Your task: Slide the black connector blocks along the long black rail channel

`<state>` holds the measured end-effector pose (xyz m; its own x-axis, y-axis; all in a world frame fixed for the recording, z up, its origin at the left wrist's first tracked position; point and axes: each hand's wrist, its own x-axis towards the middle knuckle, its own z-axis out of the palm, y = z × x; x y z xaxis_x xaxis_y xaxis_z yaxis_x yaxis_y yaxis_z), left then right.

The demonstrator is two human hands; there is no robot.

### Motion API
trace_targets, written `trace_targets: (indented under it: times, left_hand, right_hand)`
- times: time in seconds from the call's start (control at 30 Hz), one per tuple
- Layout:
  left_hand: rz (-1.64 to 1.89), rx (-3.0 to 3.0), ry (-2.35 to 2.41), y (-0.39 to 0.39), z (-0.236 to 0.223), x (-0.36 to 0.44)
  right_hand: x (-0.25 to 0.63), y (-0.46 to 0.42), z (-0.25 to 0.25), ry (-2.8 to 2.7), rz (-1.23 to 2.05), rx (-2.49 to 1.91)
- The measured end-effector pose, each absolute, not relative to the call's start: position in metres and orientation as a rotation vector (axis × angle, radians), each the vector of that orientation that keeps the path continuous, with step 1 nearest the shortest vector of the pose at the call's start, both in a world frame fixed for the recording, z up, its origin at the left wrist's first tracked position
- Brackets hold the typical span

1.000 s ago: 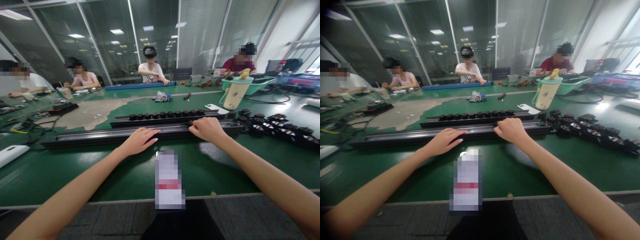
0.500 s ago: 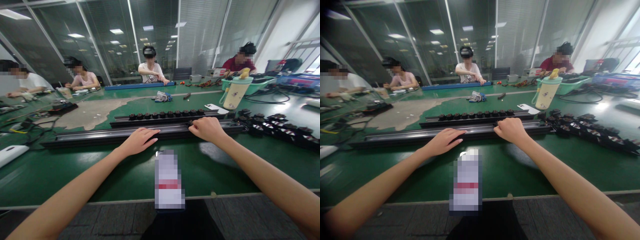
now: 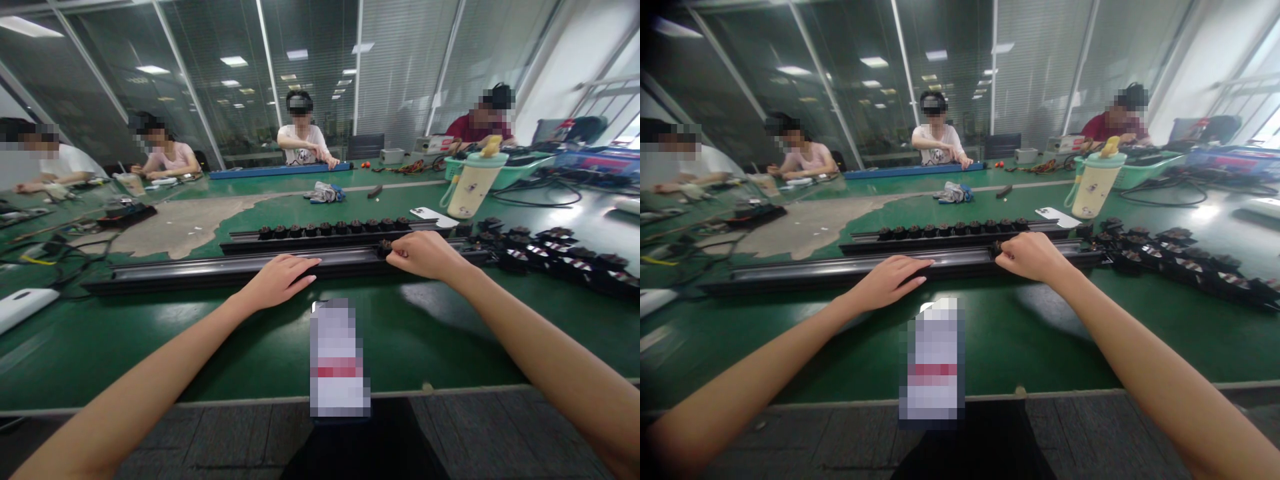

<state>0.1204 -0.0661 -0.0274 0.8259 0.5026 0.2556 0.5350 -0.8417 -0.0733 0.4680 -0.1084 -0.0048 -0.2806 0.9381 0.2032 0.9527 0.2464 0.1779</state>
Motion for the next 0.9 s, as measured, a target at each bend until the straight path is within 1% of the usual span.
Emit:
trace_targets:
  times: [0.47, 0.77, 0.9]
  left_hand:
    - [-0.335, -2.864, -0.809, -0.0654, -0.0280, 0.1206]
    - [-0.335, -2.868, -0.813, -0.0652, -0.0284, 0.1205]
    - [-0.346, -2.871, -0.810, -0.0651, -0.0281, 0.1202]
  right_hand:
    - [0.4631, -0.1100, -0.0053, -2.497, -0.518, -1.782]
    - [0.4676, -0.1090, -0.0050, -2.445, -0.450, -1.829]
    - [0.4675, -0.1092, -0.0065, -2.436, -0.473, -1.819]
